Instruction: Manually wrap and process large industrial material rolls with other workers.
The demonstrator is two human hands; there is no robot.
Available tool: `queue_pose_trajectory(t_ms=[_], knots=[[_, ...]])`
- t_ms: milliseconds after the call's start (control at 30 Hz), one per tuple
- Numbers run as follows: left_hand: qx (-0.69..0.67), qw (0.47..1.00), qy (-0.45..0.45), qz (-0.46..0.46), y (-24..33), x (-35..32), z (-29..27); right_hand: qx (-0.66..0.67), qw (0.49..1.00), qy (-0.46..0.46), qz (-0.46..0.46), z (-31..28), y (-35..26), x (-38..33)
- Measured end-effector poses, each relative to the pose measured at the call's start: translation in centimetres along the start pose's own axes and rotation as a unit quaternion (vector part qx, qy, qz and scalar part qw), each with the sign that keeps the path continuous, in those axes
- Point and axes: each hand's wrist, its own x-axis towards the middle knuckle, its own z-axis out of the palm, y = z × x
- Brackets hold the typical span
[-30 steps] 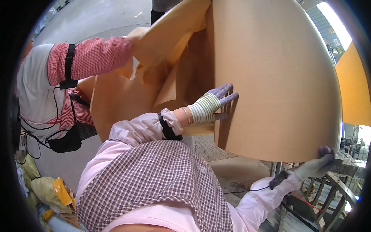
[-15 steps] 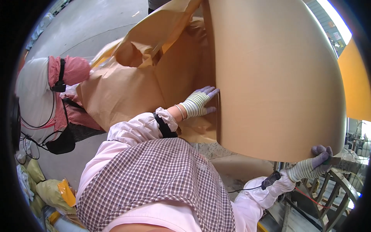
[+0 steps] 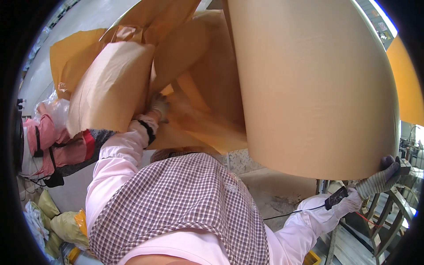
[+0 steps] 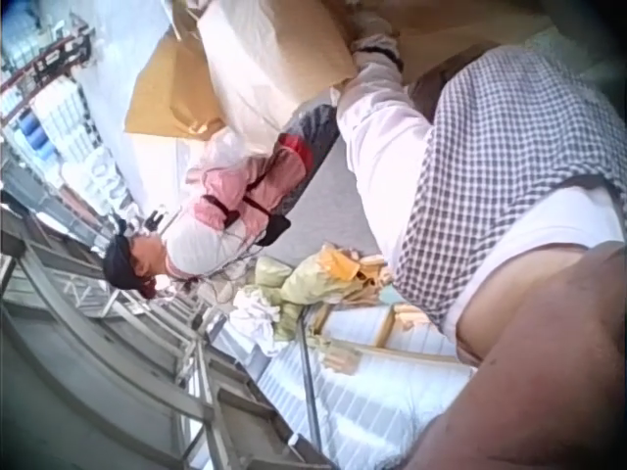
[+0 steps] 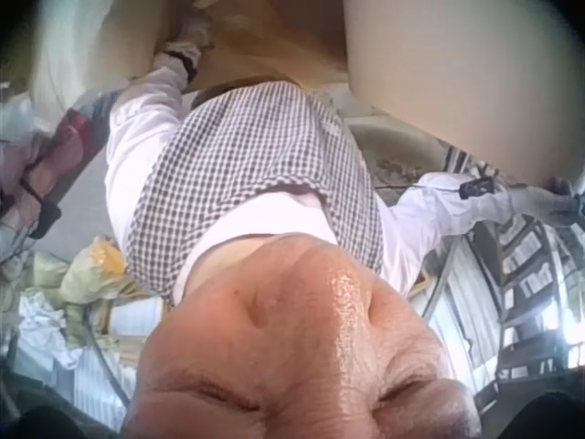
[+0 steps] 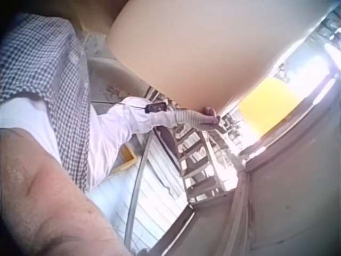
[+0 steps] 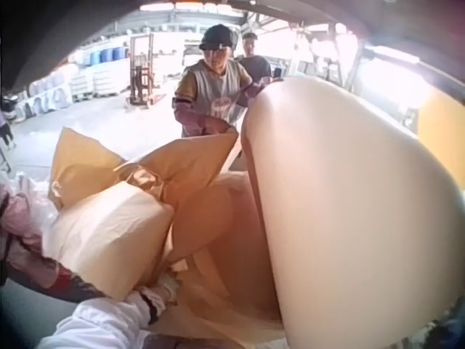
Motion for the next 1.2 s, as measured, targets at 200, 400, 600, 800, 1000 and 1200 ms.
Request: queue_pose_trajectory(t_ms=[200,400,600,800,1000,1200], knots=[[-0.089,0.983,-0.150,-0.059,-6.5,1.6,13.2,-0.019,1.000,0.009,0.023,-0.4,3.2,2.1],[-0.197,0.956,-0.206,-0.069,-7.7,1.2,20.1,-0.071,0.997,0.005,0.034,0.4,3.3,4.7],[-0.264,0.963,-0.048,0.013,-1.1,2.1,14.0,-0.134,0.991,0.013,0.009,3.4,-4.2,-5.2],[-0.462,0.872,0.060,0.152,12.5,2.4,0.7,-0.049,0.997,-0.012,-0.059,3.2,-3.6,-10.4],[-0.693,0.652,-0.290,0.104,24.3,4.9,-0.8,-0.058,0.996,0.005,-0.074,3.5,-3.8,-6.5],[-0.870,0.366,-0.309,-0.115,28.0,5.6,1.9,-0.019,0.996,0.012,-0.083,5.2,-5.6,-5.4]])
